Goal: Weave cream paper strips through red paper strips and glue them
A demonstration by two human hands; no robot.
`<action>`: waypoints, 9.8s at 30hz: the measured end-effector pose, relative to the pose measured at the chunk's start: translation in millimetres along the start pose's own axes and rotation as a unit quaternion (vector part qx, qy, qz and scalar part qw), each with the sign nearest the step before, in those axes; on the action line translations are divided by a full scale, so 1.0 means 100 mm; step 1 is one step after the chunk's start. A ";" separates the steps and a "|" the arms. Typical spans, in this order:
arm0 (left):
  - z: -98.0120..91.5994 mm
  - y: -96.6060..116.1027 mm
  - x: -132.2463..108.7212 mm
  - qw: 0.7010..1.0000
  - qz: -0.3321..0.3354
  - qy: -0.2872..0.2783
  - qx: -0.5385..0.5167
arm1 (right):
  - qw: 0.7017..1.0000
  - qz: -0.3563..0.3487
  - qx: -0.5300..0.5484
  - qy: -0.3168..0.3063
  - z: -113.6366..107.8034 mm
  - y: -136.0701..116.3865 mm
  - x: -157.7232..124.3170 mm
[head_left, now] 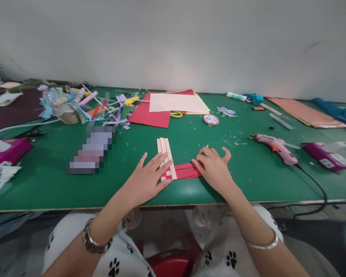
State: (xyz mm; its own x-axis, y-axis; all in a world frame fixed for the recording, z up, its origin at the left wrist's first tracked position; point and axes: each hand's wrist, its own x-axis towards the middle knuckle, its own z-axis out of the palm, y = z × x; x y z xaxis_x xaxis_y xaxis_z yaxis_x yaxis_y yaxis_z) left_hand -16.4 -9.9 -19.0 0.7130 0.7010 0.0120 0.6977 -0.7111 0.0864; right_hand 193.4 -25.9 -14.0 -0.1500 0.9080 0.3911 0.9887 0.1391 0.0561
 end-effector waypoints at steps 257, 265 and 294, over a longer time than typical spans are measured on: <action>-0.15 -0.01 0.01 0.993 0.068 0.065 -0.076 | 0.962 -0.058 0.237 -0.125 -0.20 -0.31 -0.27; -0.15 -0.04 -0.01 0.990 0.085 0.068 -0.089 | 0.968 -0.071 0.206 -0.127 -0.21 -0.31 -0.26; -0.29 0.01 -0.12 0.991 0.106 0.037 -0.071 | 0.964 -0.072 0.221 -0.129 -0.22 -0.30 -0.24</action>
State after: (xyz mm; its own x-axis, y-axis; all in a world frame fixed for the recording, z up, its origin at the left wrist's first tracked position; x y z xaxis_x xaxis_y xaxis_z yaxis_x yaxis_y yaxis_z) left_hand -25.8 -17.3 9.4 0.8316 0.5428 0.1174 0.5127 -0.8316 0.2133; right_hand 167.8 -61.0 -4.7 -0.3386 0.9265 0.1640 0.8677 0.3749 -0.3265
